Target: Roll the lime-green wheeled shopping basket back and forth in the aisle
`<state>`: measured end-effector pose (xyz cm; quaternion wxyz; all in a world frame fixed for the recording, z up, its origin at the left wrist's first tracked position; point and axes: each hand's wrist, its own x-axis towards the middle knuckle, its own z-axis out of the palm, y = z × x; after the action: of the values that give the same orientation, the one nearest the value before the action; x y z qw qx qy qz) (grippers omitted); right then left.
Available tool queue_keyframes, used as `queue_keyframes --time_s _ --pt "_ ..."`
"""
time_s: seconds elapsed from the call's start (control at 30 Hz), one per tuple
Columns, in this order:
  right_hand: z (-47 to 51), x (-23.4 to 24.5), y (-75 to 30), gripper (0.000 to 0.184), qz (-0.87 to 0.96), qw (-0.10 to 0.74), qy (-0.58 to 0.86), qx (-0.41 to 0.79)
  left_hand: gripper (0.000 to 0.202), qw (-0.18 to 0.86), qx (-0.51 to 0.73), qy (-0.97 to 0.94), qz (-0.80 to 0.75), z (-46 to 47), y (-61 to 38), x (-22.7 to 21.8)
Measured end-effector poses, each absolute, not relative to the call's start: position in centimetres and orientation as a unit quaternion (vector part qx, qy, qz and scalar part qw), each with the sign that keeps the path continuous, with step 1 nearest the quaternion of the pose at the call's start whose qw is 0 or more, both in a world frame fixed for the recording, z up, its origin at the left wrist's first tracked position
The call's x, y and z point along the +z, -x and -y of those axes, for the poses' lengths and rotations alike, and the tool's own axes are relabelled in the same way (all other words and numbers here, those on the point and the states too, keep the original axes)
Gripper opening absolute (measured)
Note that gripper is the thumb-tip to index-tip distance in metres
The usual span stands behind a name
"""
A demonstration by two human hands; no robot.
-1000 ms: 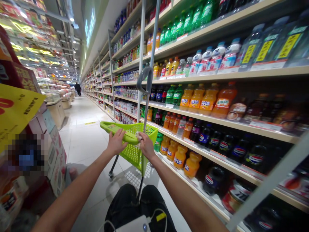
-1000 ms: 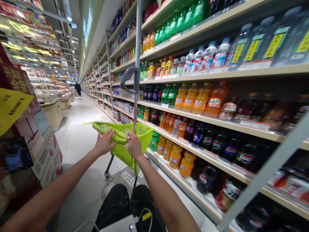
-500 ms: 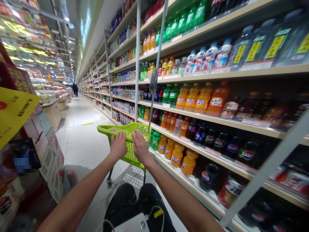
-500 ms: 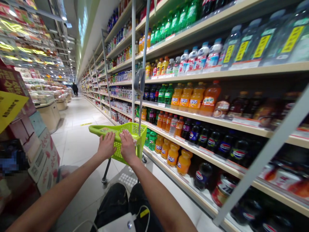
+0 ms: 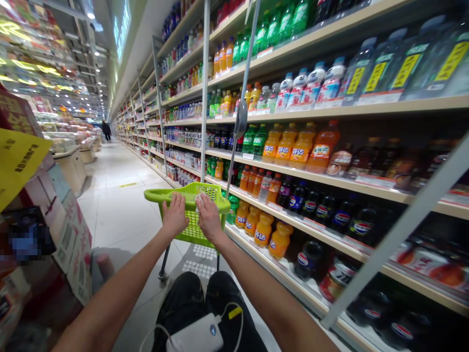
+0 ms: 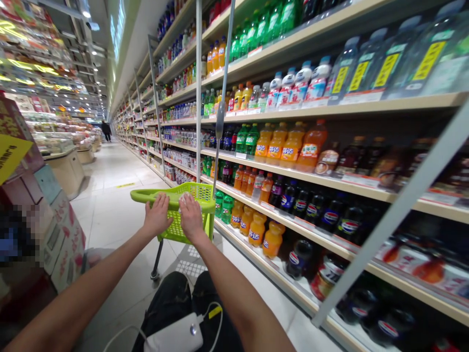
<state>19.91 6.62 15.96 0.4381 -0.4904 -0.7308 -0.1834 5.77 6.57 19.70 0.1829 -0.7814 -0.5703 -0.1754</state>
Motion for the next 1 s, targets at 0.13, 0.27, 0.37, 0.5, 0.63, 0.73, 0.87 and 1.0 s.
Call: queue_keyframes --time_s 0.13,0.27,0.37,0.5,0.63,0.73,0.87,1.0 --pt "-6.5 15.5 -20.6 0.051 0.738 0.449 0.461 -0.204 0.067 0.193 -0.193 0.777 0.567 -6.9 -4.6 19.4" --pt "-6.0 15.4 -23.1 0.055 0.706 0.472 0.482 -0.216 0.069 0.181 -0.192 0.778 0.571 -7.1 -4.0 19.1" --pt "-5.7 15.4 -23.1 0.052 0.688 0.478 0.504 -0.209 0.069 0.181 -0.196 0.779 0.568 -6.6 -4.4 19.1" --pt "-5.8 15.6 -20.5 0.049 0.705 0.462 0.500 -0.198 0.068 0.203 -0.208 0.771 0.567 -5.5 -5.1 19.3" --pt "-6.0 15.9 -19.4 0.048 0.728 0.442 0.486 -0.196 0.064 0.207 -0.211 0.777 0.556 -4.9 -4.9 19.6" --pt "-6.0 16.0 -20.5 0.051 0.722 0.453 0.485 -0.195 0.065 0.184 -0.215 0.769 0.574 -5.1 -4.0 19.7" --pt "-6.0 16.1 -21.5 0.052 0.694 0.467 0.514 -0.190 0.070 0.172 -0.217 0.753 0.597 -5.4 -3.1 19.4" --pt "-6.3 16.1 -19.3 0.050 0.701 0.466 0.505 -0.189 0.072 0.186 -0.225 0.750 0.593 -5.2 -3.1 19.0"
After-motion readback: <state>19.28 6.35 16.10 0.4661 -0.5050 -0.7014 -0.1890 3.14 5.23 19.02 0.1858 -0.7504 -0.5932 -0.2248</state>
